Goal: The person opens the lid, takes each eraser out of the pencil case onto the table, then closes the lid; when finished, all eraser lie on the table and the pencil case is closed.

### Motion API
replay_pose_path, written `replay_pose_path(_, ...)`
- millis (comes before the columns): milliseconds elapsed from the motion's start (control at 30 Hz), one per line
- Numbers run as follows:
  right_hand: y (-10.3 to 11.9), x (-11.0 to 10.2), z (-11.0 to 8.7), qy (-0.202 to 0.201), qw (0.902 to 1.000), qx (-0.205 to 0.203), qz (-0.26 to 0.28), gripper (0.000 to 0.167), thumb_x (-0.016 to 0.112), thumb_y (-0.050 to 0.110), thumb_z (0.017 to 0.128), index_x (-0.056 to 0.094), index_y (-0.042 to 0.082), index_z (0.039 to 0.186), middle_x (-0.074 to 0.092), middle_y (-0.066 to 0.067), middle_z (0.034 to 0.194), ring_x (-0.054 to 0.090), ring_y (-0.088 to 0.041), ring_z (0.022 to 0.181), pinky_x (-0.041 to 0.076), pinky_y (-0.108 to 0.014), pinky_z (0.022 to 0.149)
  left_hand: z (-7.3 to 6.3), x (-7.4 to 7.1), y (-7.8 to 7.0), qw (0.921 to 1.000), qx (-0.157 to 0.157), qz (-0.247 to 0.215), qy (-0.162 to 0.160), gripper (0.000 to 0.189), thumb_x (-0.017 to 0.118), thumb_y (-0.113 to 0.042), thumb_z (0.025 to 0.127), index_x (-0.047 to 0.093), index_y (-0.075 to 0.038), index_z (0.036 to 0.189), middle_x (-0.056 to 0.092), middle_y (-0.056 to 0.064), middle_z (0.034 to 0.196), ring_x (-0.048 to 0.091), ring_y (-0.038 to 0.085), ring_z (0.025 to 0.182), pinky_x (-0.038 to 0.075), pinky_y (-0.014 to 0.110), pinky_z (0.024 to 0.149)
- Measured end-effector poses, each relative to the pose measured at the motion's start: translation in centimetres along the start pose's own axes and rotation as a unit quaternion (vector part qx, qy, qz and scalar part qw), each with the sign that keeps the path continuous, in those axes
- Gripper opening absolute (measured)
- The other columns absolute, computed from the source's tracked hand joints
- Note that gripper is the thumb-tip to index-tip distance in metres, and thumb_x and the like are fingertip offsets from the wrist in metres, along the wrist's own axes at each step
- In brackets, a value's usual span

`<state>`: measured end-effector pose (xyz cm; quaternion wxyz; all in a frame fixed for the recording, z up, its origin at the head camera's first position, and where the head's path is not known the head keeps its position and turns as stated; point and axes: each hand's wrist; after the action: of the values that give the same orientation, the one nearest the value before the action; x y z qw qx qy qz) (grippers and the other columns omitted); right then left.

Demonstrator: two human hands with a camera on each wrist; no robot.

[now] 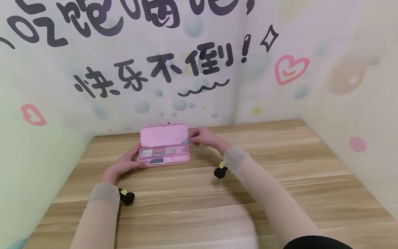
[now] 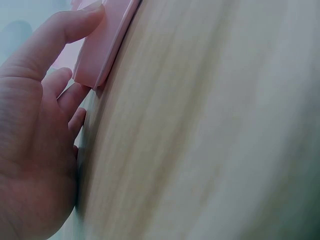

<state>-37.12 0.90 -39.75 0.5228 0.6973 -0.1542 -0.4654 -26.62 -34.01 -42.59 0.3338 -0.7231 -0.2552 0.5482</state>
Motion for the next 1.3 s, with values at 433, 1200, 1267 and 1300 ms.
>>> replay_pose_path(433, -1.2, -0.6, -2.0, 0.017, 0.9977, -0.027, 0.06, 0.046, 0.064, 0.002, 0.09, 0.056, 0.004, 0.135, 0.065, -0.016, 0.083, 0.062, -0.022, 0.067, 0.057, -0.038, 0.068, 0.3, -0.1, 0.4, 1.0, 0.007, -0.004, 0.0, 0.106, 0.076, -0.032, 0.082, 0.003, -0.018, 0.157, 0.004, 0.022, 0.16, 0.003, 0.047, 0.143, 0.007, 0.067, 0.108)
replay_pose_path(1200, -4.2, -1.9, -3.3, -0.097, 0.9869, 0.043, 0.122, 0.03, 0.067, 0.013, 0.093, 0.062, 0.009, 0.122, 0.068, -0.014, 0.091, 0.063, -0.024, 0.076, 0.055, -0.034, 0.064, -0.1, 0.1, 0.1, 0.9998, 0.017, -0.001, 0.001, 0.106, 0.077, -0.031, 0.082, 0.003, -0.017, 0.157, 0.004, 0.022, 0.16, 0.003, 0.047, 0.143, 0.006, 0.067, 0.108)
replay_pose_path(1267, -4.4, -2.0, -3.4, -0.105, 0.9863, 0.047, 0.118, 0.029, 0.067, 0.014, 0.092, 0.063, 0.009, 0.12, 0.069, -0.013, 0.091, 0.063, -0.023, 0.075, 0.055, -0.033, 0.062, 0.0, 0.1, 0.0, 0.9999, 0.016, -0.001, 0.001, 0.106, 0.076, -0.032, 0.082, 0.003, -0.018, 0.157, 0.004, 0.022, 0.16, 0.003, 0.047, 0.143, 0.007, 0.067, 0.108)
replay_pose_path(1300, -4.6, -2.0, -3.4, -0.109, 0.9858, 0.05, 0.118, 0.029, 0.068, 0.014, 0.092, 0.063, 0.01, 0.119, 0.069, -0.012, 0.091, 0.063, -0.023, 0.074, 0.054, -0.032, 0.061, 0.0, 0.1, 0.0, 0.9999, 0.015, 0.0, 0.001, 0.106, 0.076, -0.032, 0.082, 0.003, -0.018, 0.157, 0.004, 0.022, 0.16, 0.003, 0.047, 0.143, 0.007, 0.067, 0.108)
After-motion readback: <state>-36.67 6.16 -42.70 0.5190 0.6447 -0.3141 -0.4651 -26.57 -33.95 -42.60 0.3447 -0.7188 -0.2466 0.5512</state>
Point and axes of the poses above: each hand's wrist, its own z-axis towards the middle knuckle, its own x-axis out of the palm, y = z × x
